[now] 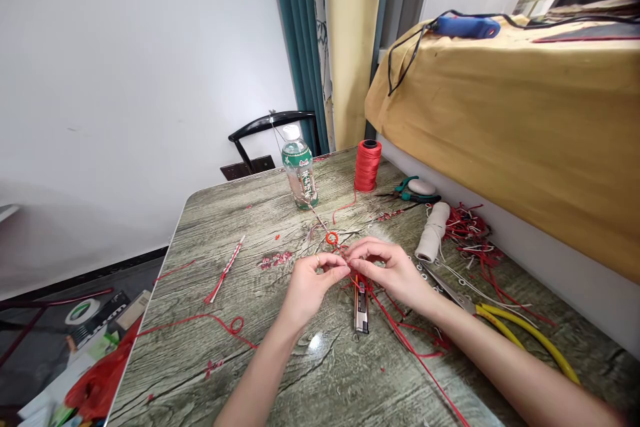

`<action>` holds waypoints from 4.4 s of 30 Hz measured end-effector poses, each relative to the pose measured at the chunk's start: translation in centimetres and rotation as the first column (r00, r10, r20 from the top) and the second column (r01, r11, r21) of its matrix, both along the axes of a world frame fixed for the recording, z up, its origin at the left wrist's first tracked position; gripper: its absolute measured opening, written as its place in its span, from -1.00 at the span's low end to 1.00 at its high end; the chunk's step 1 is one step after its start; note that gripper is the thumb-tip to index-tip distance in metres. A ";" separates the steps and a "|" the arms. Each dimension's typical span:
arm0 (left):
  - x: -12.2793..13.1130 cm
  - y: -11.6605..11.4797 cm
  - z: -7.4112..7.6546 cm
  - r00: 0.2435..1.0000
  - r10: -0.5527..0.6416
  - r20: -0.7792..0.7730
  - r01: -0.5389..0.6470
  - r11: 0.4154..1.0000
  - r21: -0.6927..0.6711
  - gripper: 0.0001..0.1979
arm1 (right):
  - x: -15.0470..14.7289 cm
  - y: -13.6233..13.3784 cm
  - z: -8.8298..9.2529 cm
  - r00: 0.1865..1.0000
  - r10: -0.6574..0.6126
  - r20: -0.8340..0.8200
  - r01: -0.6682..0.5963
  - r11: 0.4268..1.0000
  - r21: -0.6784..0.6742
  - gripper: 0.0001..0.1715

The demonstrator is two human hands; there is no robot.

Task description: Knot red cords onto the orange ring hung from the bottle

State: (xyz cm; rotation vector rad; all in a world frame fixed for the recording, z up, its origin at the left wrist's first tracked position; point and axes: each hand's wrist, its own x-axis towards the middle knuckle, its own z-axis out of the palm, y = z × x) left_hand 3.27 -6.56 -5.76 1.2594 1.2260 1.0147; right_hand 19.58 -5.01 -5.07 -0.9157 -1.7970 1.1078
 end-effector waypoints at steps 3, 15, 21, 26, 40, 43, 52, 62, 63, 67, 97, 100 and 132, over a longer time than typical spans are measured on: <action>0.0 0.0 0.0 0.999 0.017 0.051 -0.014 0.997 -0.070 -0.83 | 0.1 -0.1 0.4 0.994 -0.107 0.034 0.099 0.978 0.185 -0.90; 0.1 -0.3 0.3 0.972 0.079 0.223 -0.055 0.992 -0.110 -0.83 | 0.7 -0.7 0.6 0.982 -0.085 0.171 0.027 0.949 0.315 -0.70; 0.3 -0.5 1.0 0.986 0.067 0.150 -0.064 0.998 -0.025 -0.84 | 1.4 -1.8 4.3 0.858 -0.442 0.261 0.335 0.868 0.366 -0.65; 0.6 -0.7 0.9 0.987 0.063 0.148 -0.062 0.998 -0.010 -0.86 | 0.9 -4.3 4.7 0.674 -0.387 0.629 -0.023 0.840 0.542 -0.34; 2.0 -1.8 0.5 0.996 -0.022 0.083 0.019 0.999 0.042 -0.86 | 0.7 -5.7 1.9 0.479 -0.560 0.676 -0.051 0.751 0.659 -0.88; 2.1 -1.8 0.5 0.998 -0.015 0.062 0.012 0.999 0.051 -0.87 | 0.8 -5.8 1.6 0.490 -0.571 0.659 0.011 0.760 0.650 -0.85; 2.3 -1.9 0.2 0.997 -0.031 0.072 0.028 0.999 0.035 -0.86 | 1.9 -6.3 0.4 0.564 -0.540 0.624 0.074 0.786 0.613 -0.83; 2.1 -1.9 0.5 0.987 -0.121 0.101 0.120 0.993 0.021 -0.87 | 1.9 -6.7 0.6 0.552 -0.562 0.616 0.203 0.807 0.554 -0.43; 2.2 -1.9 0.5 0.988 -0.125 0.095 0.123 0.992 0.022 -0.88 | 1.9 -6.7 0.6 0.547 -0.558 0.624 0.183 0.807 0.562 -0.44; 2.2 -2.0 0.6 0.989 -0.131 0.072 0.130 0.991 0.020 -0.90 | 2.1 -6.9 0.7 0.576 -0.480 0.662 0.057 0.831 0.553 -0.71; 2.3 -1.9 0.2 0.988 -0.146 0.050 0.145 0.989 0.014 -0.88 | 2.4 -7.1 1.0 0.563 -0.427 0.708 -0.028 0.846 0.533 -0.77; 2.3 -1.9 0.2 0.987 -0.151 0.047 0.151 0.989 0.004 -0.87 | 2.5 -7.4 1.0 0.577 -0.429 0.695 -0.017 0.845 0.535 -0.79; 1.5 -2.3 -0.1 0.997 -0.009 -0.075 -0.018 0.936 -0.352 -0.72 | 4.9 -13.2 0.1 0.754 -0.314 0.576 0.193 0.945 0.263 -0.75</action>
